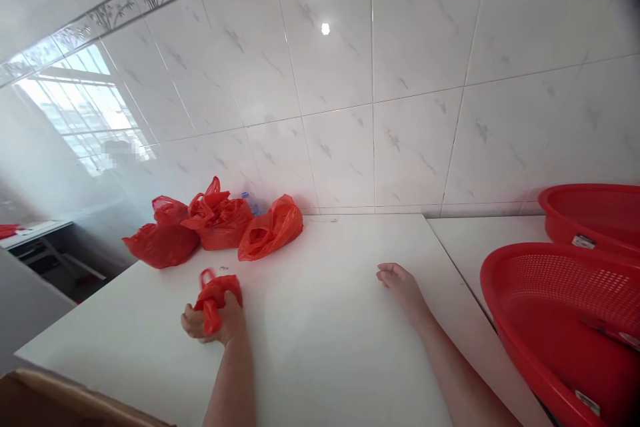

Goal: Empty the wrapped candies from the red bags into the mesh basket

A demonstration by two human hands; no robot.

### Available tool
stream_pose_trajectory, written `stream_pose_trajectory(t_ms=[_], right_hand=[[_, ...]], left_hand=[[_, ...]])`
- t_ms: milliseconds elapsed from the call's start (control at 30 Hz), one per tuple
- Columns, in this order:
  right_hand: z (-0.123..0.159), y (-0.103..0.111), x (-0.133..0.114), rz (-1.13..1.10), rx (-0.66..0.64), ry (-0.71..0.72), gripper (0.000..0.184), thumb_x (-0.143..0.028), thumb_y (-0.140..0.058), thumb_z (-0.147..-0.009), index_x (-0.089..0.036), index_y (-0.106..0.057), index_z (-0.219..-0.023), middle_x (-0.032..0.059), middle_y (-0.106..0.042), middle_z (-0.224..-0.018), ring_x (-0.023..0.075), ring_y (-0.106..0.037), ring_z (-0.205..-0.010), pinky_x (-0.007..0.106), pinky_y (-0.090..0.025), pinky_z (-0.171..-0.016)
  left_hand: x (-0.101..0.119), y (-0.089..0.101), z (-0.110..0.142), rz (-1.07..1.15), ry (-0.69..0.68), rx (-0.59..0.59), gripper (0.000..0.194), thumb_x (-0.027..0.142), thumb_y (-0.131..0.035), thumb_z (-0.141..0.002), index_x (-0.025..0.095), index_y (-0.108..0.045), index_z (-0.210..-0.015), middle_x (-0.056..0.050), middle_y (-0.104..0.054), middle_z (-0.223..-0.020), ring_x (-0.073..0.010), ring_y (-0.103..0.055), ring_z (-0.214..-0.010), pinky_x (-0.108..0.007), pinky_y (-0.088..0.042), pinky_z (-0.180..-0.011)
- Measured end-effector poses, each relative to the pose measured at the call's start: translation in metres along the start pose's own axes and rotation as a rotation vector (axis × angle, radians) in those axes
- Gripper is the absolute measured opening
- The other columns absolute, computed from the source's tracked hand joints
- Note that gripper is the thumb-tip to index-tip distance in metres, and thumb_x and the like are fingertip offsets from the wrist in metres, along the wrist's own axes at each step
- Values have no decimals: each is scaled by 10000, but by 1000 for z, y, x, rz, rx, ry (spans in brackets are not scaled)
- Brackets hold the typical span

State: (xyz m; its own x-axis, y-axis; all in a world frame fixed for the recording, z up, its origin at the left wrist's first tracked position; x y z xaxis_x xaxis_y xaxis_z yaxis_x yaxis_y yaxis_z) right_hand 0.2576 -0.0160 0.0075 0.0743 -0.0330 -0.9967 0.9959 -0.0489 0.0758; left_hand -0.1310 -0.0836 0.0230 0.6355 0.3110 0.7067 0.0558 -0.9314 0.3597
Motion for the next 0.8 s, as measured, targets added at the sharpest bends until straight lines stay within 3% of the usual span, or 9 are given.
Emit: stream_pose_trajectory(t_ms=[67, 100, 233, 333, 433, 633, 733, 800], right_hand=[[1, 0, -1, 20, 0, -8, 309, -388, -535, -727, -214, -620, -968, 37, -672, -941, 199, -607, -884, 334, -460, -806], [2, 0, -2, 28, 0, -8, 312, -392, -530, -728, -215, -618, -971, 37, -671, -941, 200, -605, -881, 333, -458, -804], [2, -1, -2, 53, 0, -9, 317, -400, -525, -725, -217, -613, -968, 35, -665, -943, 204, -601, -892, 330, -449, -810], [1, -2, -1, 56, -7, -3, 317, -408, -524, -727, -220, -610, -968, 31, -663, -952, 207, -600, -919, 328, -444, -815], [-1, -2, 1, 49, -6, 1, 312, -401, -528, -728, -219, -611, -968, 31, -665, -953, 206, -604, -926, 330, -445, -819], [-3, -3, 5, 26, -13, 64, 313, -408, -526, -739, -206, -619, -959, 34, -669, -900, 212, -611, -890, 343, -453, -804], [-4, -3, 7, 18, -6, 60, 311, -402, -521, -735, -205, -627, -951, 38, -672, -906, 215, -614, -901, 350, -455, -811], [-4, -4, 6, 20, 0, 49, 305, -395, -519, -729, -206, -630, -942, 39, -674, -909, 215, -617, -906, 350, -456, -816]], left_hand=[[7, 1, 5, -68, -49, 166, 754, 463, -561, -734, 145, -298, -1365, -237, -335, -1395, -445, -299, -1284, -708, -256, -922], [13, -1, 9, -87, -122, 180, 775, 463, -586, -724, 149, -301, -1373, -227, -275, -1437, -434, -242, -1321, -693, -219, -967], [44, -22, 31, -79, -561, -91, 535, 352, -517, -811, 161, -432, -1304, -170, -227, -1484, -352, -171, -1379, -580, -172, -1076], [52, -45, 40, -51, -714, -368, 510, 239, -468, -827, 160, -411, -1327, -131, -204, -1506, -291, -176, -1391, -464, -251, -1091], [49, -67, 37, -86, -683, -502, 604, 221, -488, -799, 151, -337, -1380, -133, -219, -1504, -297, -190, -1384, -458, -283, -1073], [46, -95, 23, -216, -518, -528, 683, 319, -481, -809, 111, -256, -1419, -202, -281, -1467, -329, -227, -1362, -501, -273, -1041], [48, -98, 21, -284, -486, -556, 655, 299, -447, -818, 97, -266, -1414, -207, -469, -1334, -330, -348, -1292, -570, -207, -1035], [50, -97, 21, -291, -530, -613, 584, 262, -413, -830, 89, -336, -1382, -182, -620, -1125, -314, -505, -1138, -598, -157, -1034]])
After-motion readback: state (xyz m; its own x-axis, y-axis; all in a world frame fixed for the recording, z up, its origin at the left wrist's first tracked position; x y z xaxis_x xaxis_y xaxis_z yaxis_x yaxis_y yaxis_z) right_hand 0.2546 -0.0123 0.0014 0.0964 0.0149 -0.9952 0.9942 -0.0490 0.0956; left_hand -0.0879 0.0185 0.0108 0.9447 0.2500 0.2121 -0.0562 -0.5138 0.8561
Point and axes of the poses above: each hand's wrist, its own z-axis away from the middle knuckle, its own y-axis out of the back of the hand, x = y × z, the point moved 1 cm from there along -z, towards the middle knuckle
